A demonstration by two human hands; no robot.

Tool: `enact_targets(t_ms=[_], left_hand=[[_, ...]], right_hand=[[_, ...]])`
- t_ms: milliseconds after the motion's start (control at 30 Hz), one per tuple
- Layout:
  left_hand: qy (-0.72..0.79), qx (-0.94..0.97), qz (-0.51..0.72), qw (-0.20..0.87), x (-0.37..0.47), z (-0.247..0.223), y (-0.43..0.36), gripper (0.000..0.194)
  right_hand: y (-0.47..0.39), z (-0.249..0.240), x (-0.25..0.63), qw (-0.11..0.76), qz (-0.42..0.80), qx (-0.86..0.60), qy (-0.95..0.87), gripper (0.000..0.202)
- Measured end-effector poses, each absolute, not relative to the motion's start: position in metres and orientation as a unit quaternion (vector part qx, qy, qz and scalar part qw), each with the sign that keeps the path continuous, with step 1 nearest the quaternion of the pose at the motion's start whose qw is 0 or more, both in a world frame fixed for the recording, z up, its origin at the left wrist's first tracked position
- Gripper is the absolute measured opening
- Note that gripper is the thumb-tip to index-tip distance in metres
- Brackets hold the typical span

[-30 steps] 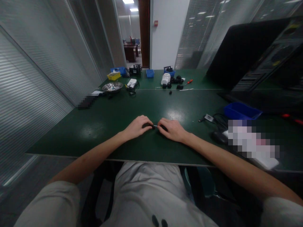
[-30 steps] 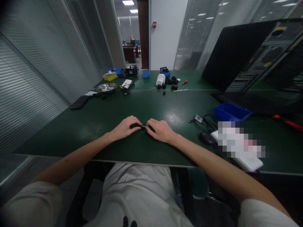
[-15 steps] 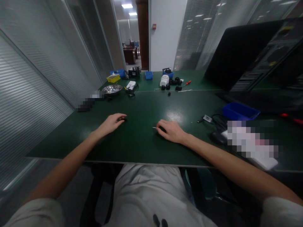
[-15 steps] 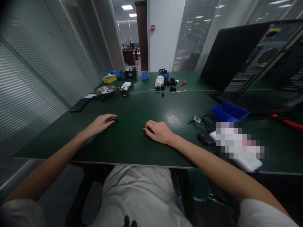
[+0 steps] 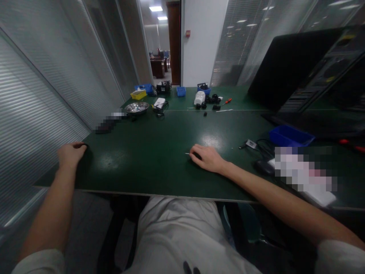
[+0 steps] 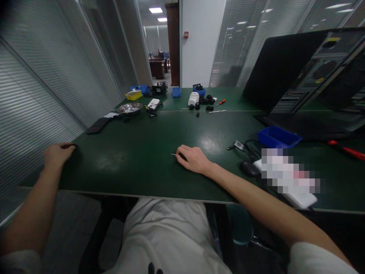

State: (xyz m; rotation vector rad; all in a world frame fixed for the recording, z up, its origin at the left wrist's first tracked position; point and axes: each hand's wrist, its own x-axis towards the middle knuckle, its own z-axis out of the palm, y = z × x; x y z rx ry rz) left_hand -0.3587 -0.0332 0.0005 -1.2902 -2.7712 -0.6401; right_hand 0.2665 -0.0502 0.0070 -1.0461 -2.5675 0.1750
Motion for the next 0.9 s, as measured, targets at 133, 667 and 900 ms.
enact_targets(t_ms=[133,667,900], left_hand=[[-0.878,-0.444,-0.175,0.028,-0.356,0.001,-0.031,0.046],[-0.86,-0.467,-0.19,0.077,-0.36,-0.002,-0.036,0.04],[-0.857,-0.472,-0.196,0.063,-0.354,0.001,-0.038,0.039]], right_hand=[[-0.051,0.008,0.267,0.184,0.063,-0.37,-0.909,0.026],[-0.051,0.007,0.267,0.185,0.058,-0.37,-0.909,0.025],[-0.051,0.007,0.266,0.182,0.061,-0.37,-0.909,0.026]])
